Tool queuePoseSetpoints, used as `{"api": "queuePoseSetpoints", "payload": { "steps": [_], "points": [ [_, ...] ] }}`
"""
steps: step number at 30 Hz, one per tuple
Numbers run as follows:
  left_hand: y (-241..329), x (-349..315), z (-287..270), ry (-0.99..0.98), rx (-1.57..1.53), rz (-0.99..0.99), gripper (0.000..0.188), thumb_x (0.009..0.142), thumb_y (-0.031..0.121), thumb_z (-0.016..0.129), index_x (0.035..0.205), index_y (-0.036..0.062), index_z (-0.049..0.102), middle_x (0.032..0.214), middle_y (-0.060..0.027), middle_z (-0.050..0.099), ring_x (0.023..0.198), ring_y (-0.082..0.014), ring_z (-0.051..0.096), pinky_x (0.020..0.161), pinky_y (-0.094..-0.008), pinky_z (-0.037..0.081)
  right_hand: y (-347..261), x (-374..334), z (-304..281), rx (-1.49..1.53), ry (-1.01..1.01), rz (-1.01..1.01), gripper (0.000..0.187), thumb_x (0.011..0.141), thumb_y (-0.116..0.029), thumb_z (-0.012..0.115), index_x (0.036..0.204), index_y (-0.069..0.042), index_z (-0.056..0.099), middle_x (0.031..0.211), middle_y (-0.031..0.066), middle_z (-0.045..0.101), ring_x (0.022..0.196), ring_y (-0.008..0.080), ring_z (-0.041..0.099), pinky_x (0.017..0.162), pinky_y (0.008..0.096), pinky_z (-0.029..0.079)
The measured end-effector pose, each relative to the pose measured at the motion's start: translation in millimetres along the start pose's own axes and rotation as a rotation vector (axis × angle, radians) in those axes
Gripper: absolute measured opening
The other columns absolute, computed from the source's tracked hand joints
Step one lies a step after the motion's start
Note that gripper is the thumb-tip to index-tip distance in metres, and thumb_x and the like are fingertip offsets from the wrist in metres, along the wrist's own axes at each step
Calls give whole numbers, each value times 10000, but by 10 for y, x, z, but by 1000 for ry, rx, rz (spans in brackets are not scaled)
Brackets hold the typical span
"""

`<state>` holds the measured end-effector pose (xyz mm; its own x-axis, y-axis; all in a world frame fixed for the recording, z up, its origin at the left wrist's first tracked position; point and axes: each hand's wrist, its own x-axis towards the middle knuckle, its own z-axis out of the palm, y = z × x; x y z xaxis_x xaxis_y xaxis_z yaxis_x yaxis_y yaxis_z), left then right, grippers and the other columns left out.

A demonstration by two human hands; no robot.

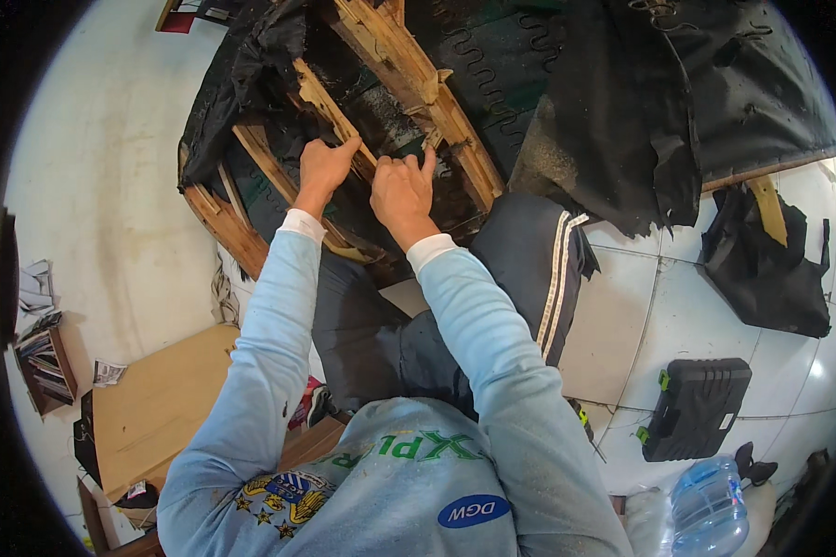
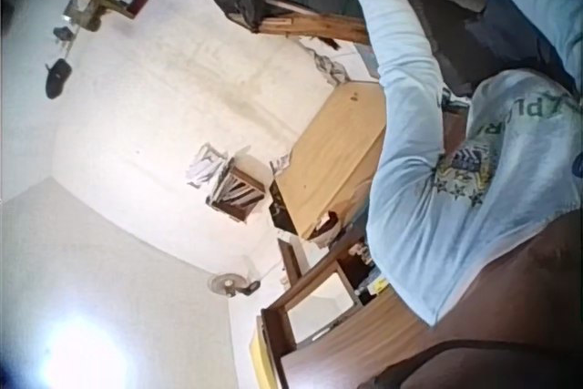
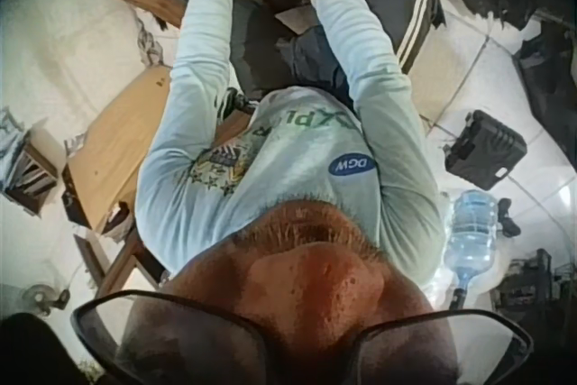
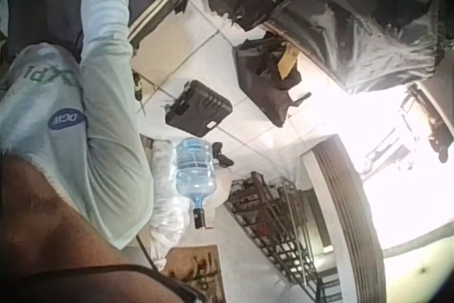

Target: The person removes the black fabric covering from the underside of an overturned sofa. They pull away loose fabric and small wooden slats by hand, exposing the internal frame and springs. The removed fabric pieces are placed on the floor.

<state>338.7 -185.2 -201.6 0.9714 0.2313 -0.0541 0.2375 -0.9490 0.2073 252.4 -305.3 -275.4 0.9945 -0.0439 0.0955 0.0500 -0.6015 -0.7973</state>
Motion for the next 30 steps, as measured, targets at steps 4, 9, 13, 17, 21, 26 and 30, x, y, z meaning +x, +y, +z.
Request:
{"api": "queuePoseSetpoints", "payload": {
  "steps": [4,9,13,17,21,26,30],
  "points": [
    [54,-2,1,-11,92,-61,748,781,523,782,1081,-160,740,1183,-375,705,1152,-457,694,996,-453,554,-27,12,2,-29,17,-4,192,846,-123,735,1007,-19,735,977,144,771,1070,338,680,1227,620,248],
    [213,-104,-197,-132,97,-129,727,830,574,751,1120,-93,761,1227,-321,718,1204,-438,682,1045,-480,525,17,14,-36,-6,-3,-20,234,844,-169,768,1013,-12,731,983,146,771,1073,341,679,1223,619,249],
    [144,-149,-368,-184,151,-74,631,979,597,581,1142,25,792,1206,-257,747,1183,-428,693,1024,-492,531,-54,6,-41,-20,-3,-8,282,856,-233,799,1028,-20,730,994,160,772,1081,342,680,1223,618,251],
    [-12,-87,-622,-266,174,39,581,1069,545,441,1075,83,793,1142,-224,761,1148,-412,703,1001,-503,529,-40,33,-84,-34,-41,3,291,879,-270,805,1052,-48,730,993,176,771,1092,363,682,1211,623,259],
    [-233,61,-851,-229,18,259,519,1088,456,438,996,60,762,1037,-205,766,1047,-361,744,919,-490,557,-2,40,-97,-54,-103,2,332,911,-318,786,1114,-59,739,1008,184,771,1104,364,685,1211,624,258],
    [-949,456,-1594,131,-304,-50,506,1092,422,474,1166,-4,737,1108,-98,772,885,-177,747,661,-322,547,-50,42,-127,-67,-119,19,342,902,-310,791,1095,-33,735,1021,184,774,1140,356,681,1221,627,242],
    [-1204,582,-2228,291,119,-27,498,1084,411,448,1069,54,794,1065,-193,782,968,-306,772,851,-433,581,-59,40,-112,-63,-123,-4,366,898,-324,794,1103,-28,728,1035,191,772,1122,359,682,1213,624,249]
  ]
}}
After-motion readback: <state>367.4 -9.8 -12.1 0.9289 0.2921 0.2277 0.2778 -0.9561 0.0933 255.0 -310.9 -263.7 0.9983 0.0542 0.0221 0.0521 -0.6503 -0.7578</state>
